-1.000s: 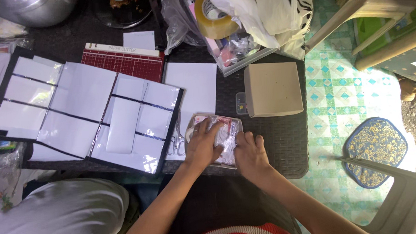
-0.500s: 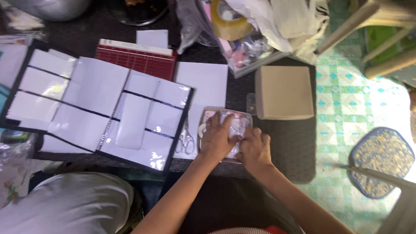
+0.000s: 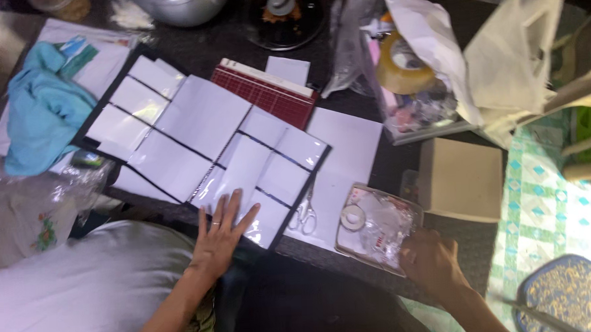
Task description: The person assembles a photo album by hand-sewing clear plastic sleeves to a black backing sheet, then uses scissors to trim excess thread. The person retrieves tape and a small box from a bag, applies tape to the album, and wipes the surface with a cloth. The person places a printed photograph into one of the sleeves.
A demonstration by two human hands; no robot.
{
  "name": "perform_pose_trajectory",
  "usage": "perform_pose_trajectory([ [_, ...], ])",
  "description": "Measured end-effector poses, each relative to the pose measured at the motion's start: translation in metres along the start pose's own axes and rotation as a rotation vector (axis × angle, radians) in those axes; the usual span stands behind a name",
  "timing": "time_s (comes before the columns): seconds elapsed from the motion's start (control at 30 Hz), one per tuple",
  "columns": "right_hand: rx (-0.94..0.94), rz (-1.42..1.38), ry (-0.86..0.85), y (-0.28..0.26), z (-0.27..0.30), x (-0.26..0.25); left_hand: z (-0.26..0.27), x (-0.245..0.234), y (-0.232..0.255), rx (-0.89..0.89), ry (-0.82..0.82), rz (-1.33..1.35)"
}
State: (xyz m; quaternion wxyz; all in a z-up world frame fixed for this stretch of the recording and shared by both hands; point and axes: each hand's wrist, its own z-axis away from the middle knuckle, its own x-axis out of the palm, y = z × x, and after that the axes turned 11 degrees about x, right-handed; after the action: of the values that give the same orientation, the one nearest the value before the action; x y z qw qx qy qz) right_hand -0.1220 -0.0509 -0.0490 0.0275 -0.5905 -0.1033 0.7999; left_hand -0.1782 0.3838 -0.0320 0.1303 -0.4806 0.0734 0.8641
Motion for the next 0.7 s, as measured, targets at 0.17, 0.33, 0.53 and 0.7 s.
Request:
perform_pose_trajectory([
  [0.17, 0.026, 0.024, -0.041, 0.012, -0.012, -0.002, -0.023, 0.017, 0.015, -0.069, 0.118, 0.438],
  [0.33, -0.022, 0.21, 0.021, 0.01, -0.019, -0.03, -0.054, -0.015, 0.044, -0.143, 0.283, 0.564],
  [0.53, 0.228, -0.233, -0.088, -0.024, -0.046, -0.057, -0.07, -0.063, 0.045, -0.12, 0.1, 0.661],
  [0.7, 0.286, -0.437, -0.367, -0.097, -0.088, -0.034, -0.057, -0.067, -0.002, -0.001, -0.031, 0.669],
])
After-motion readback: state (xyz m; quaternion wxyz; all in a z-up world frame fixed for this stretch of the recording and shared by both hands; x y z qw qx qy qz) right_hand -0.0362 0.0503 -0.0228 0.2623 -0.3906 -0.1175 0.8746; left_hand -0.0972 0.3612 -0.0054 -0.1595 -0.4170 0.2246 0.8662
